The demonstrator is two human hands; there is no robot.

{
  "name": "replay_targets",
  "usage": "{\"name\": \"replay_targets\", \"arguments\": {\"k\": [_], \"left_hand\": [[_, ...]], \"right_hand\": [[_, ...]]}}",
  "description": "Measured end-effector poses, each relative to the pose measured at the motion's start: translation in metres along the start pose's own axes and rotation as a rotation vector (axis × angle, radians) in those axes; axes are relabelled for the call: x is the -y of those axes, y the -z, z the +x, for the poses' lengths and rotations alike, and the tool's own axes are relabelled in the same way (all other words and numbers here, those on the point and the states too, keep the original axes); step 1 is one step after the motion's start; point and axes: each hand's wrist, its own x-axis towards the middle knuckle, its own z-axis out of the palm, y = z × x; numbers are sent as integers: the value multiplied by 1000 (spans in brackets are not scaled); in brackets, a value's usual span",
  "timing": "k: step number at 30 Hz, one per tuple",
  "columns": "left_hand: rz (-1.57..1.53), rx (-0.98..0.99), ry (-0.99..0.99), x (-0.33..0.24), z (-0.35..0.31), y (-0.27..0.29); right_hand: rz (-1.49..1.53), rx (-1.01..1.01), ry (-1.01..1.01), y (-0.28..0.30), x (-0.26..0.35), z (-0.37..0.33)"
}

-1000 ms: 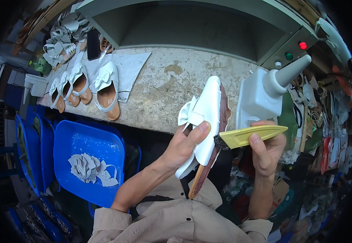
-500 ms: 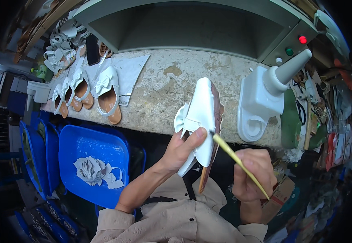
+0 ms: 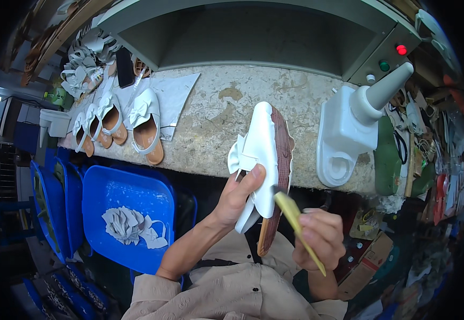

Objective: The person paints the white upper part of a slipper using a small brush. They pick up a slipper from a shelf, apply paint to the upper and inner surfaces, and then place it back on the shelf. The process is repeated with another slipper.

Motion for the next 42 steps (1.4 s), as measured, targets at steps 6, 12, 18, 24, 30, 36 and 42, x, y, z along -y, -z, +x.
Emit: {"name": "replay_targets", "arguments": {"k": [6,12,18,24,30,36,42], "left_hand": [[43,-67,-22,-8,-6,-13],[44,130,31,0,-11,8],[42,120,38,-2,-12,9],[83,113,66,-6,-12,12],[48,69,-26,7,-12,27],[-17,147,-11,-1,-7,21],[-101,169,-83,-5,-5,16]], "right_hand": [[440,-106,-268,8,-7,5],[475,-53,-717,25,-11,40],[502,28,-699,21,-22,78],[245,9,-434,11,-29,91],[259,117,8,6,-33,55],[314,-34,-648,16,-24,51],[283,-188,-412,19,-18,59]]}}
